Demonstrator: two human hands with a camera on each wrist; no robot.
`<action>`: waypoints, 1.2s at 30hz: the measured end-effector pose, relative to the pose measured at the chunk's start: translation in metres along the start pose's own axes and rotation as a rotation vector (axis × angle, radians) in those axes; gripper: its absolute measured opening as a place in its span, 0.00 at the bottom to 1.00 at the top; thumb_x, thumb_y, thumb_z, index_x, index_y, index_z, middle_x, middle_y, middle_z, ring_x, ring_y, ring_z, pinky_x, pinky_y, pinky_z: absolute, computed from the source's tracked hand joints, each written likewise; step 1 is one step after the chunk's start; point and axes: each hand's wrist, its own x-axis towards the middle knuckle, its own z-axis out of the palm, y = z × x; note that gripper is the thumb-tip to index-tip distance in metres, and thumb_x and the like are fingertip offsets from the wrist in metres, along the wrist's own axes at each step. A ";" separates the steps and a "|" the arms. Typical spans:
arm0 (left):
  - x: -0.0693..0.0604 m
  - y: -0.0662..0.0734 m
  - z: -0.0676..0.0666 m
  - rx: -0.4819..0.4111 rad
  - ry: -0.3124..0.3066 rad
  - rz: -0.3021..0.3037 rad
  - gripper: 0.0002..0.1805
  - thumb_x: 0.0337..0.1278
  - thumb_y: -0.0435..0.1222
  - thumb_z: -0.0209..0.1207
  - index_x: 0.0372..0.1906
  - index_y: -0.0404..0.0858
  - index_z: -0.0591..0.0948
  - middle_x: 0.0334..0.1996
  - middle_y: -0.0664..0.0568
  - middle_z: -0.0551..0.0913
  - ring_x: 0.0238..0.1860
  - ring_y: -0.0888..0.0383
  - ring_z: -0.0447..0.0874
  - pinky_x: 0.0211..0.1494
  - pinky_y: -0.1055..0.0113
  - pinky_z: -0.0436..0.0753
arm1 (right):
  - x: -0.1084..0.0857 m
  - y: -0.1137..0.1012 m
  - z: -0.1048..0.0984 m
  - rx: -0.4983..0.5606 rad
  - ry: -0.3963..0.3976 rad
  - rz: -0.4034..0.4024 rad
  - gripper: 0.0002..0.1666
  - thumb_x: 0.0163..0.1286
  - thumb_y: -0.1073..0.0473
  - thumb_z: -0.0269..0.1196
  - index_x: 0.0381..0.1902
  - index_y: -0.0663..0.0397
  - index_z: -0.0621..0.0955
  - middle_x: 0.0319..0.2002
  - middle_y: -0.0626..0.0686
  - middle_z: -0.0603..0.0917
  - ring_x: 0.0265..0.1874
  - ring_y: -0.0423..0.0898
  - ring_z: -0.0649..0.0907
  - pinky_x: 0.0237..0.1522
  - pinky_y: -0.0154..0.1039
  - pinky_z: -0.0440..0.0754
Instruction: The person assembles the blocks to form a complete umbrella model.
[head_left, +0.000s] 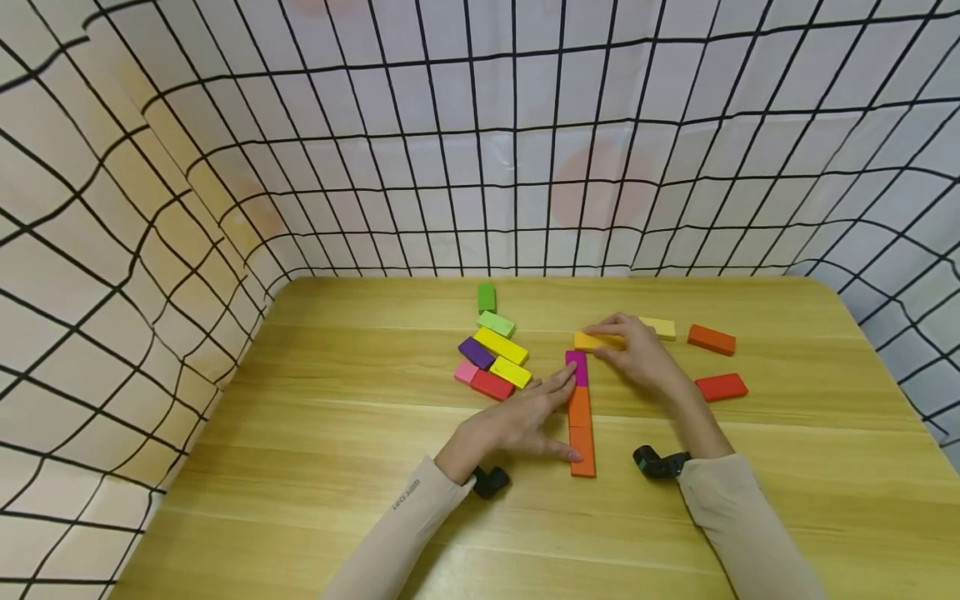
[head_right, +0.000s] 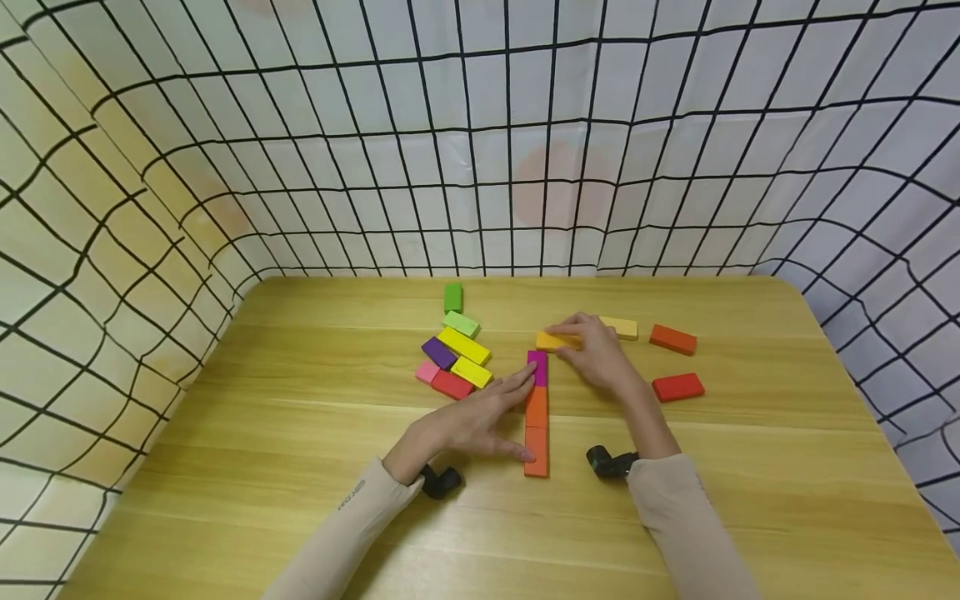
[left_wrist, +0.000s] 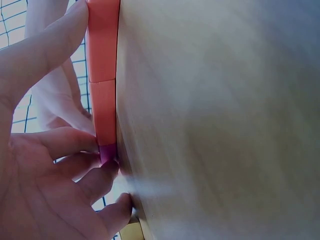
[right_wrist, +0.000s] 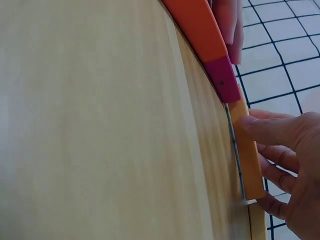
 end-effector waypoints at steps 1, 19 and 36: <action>0.000 0.000 0.000 -0.002 -0.002 -0.001 0.62 0.59 0.61 0.68 0.84 0.38 0.47 0.86 0.53 0.35 0.85 0.49 0.42 0.87 0.51 0.46 | 0.001 0.000 0.001 -0.012 0.001 -0.007 0.21 0.77 0.62 0.61 0.66 0.56 0.81 0.62 0.61 0.78 0.68 0.64 0.71 0.75 0.69 0.57; -0.001 0.001 0.000 -0.001 0.003 -0.001 0.61 0.58 0.61 0.68 0.84 0.37 0.48 0.86 0.53 0.35 0.85 0.48 0.44 0.87 0.50 0.47 | -0.001 -0.005 0.001 -0.070 -0.010 -0.029 0.21 0.76 0.64 0.62 0.66 0.57 0.81 0.62 0.65 0.78 0.67 0.66 0.71 0.74 0.71 0.56; 0.000 -0.001 -0.002 -0.067 0.008 0.016 0.61 0.60 0.59 0.68 0.84 0.37 0.45 0.86 0.52 0.31 0.86 0.53 0.37 0.86 0.55 0.52 | -0.009 -0.013 -0.007 -0.110 -0.017 -0.044 0.28 0.78 0.56 0.62 0.71 0.58 0.76 0.71 0.65 0.72 0.73 0.68 0.65 0.76 0.73 0.55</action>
